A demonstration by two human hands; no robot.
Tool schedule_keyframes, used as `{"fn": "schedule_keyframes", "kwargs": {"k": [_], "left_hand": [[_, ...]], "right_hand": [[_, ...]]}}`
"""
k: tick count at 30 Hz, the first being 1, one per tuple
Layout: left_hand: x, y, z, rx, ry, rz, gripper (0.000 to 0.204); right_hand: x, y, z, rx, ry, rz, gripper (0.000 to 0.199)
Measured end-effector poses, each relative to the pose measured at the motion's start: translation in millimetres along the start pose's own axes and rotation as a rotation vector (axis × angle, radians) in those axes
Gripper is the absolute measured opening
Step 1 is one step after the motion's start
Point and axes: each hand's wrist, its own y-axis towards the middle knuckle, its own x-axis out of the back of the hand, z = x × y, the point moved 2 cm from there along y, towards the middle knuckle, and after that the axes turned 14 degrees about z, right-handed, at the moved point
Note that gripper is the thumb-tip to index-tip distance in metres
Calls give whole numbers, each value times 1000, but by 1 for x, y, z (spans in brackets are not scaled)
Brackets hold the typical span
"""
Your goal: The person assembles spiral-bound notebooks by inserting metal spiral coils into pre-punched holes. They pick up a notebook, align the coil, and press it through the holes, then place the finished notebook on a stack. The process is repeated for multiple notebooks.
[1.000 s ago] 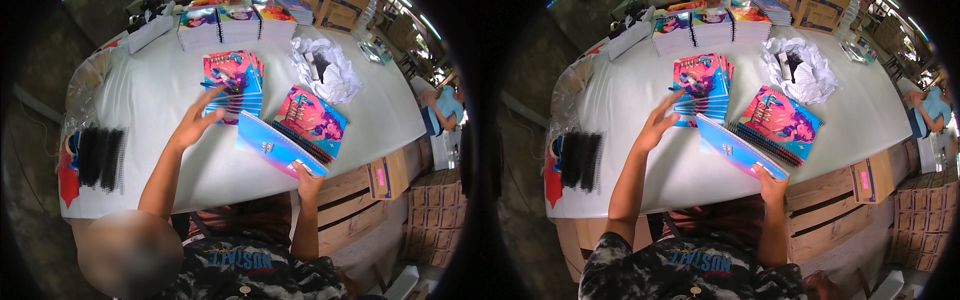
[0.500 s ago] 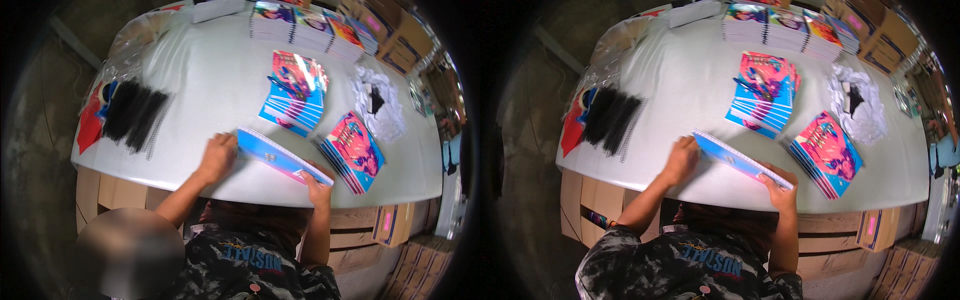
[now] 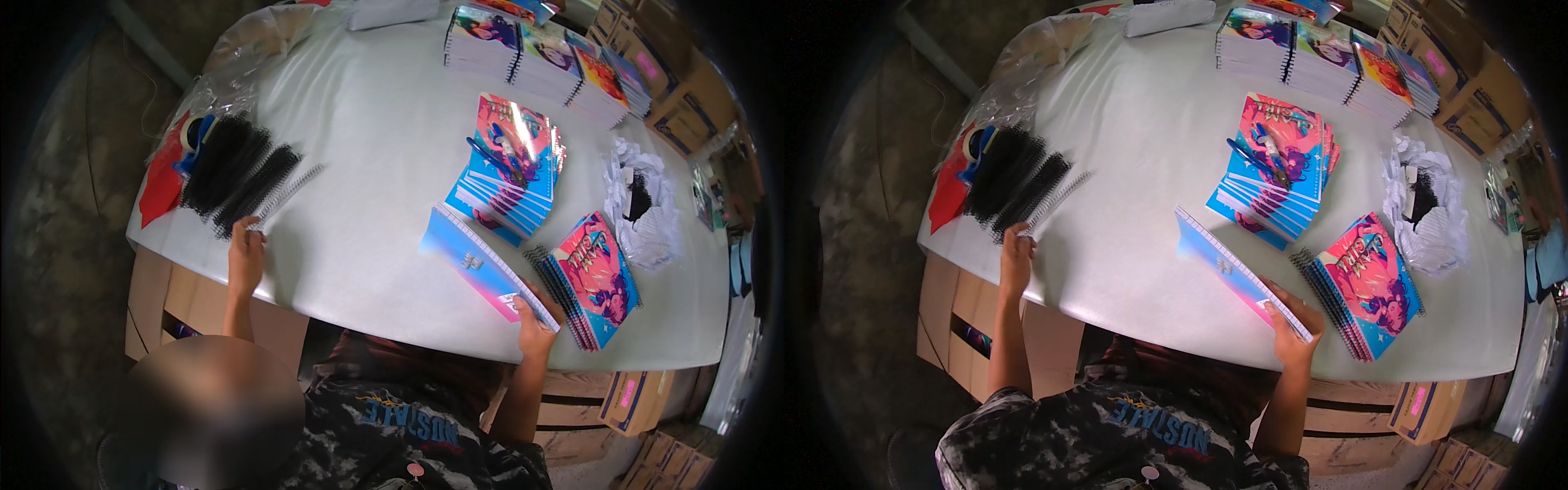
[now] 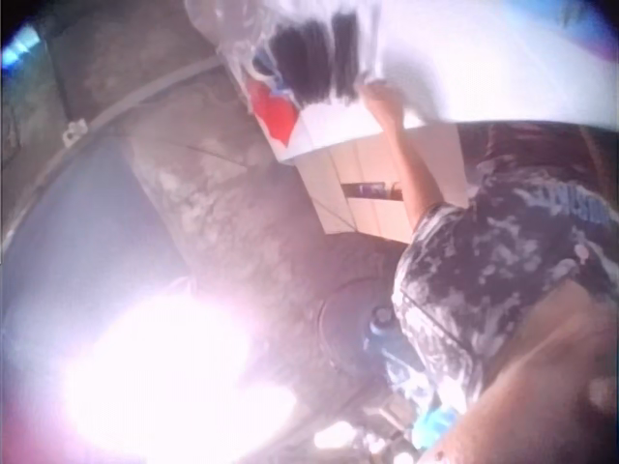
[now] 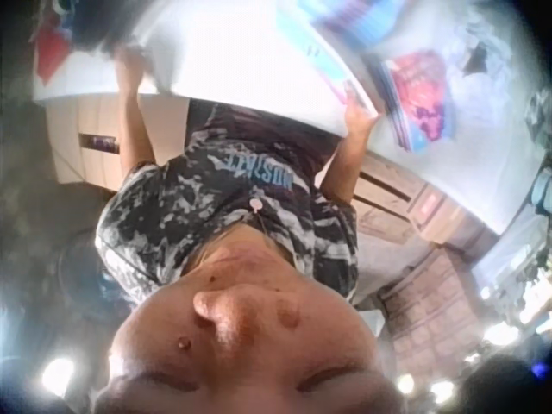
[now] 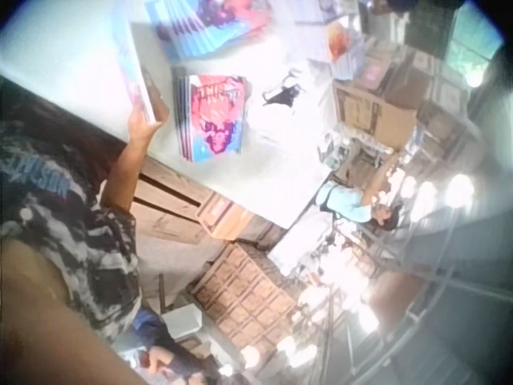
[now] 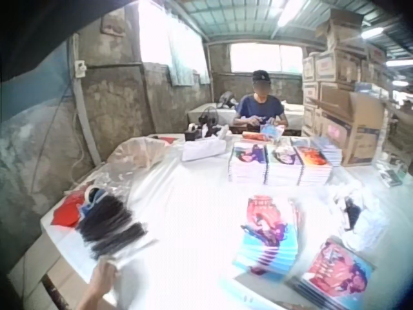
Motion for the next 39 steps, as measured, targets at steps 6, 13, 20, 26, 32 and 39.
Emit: {"fn": "schedule_keyframes", "kwargs": {"k": [6, 13, 20, 26, 32, 39], "left_hand": [[-5, 15, -101, -304, -1090, 151, 24], [-30, 13, -164, -786, -206, -61, 22], [-118, 5, -185, -381, -304, 779, 37], [-131, 16, -195, -469, -165, 767, 37], [-131, 6, -199, -505, -163, 764, 37], [-125, 19, -212, -212, -246, 991, 45]], "right_hand": [[0, -14, -2, -45, 21, -78, 22], [1, -20, 1, -41, 86, -175, 25], [10, -26, -4, -45, 143, -197, 26], [11, -32, -3, -8, 148, -185, 27], [9, -33, 0, -9, 137, -192, 26], [10, -32, 7, 31, 97, -81, 25]]}}
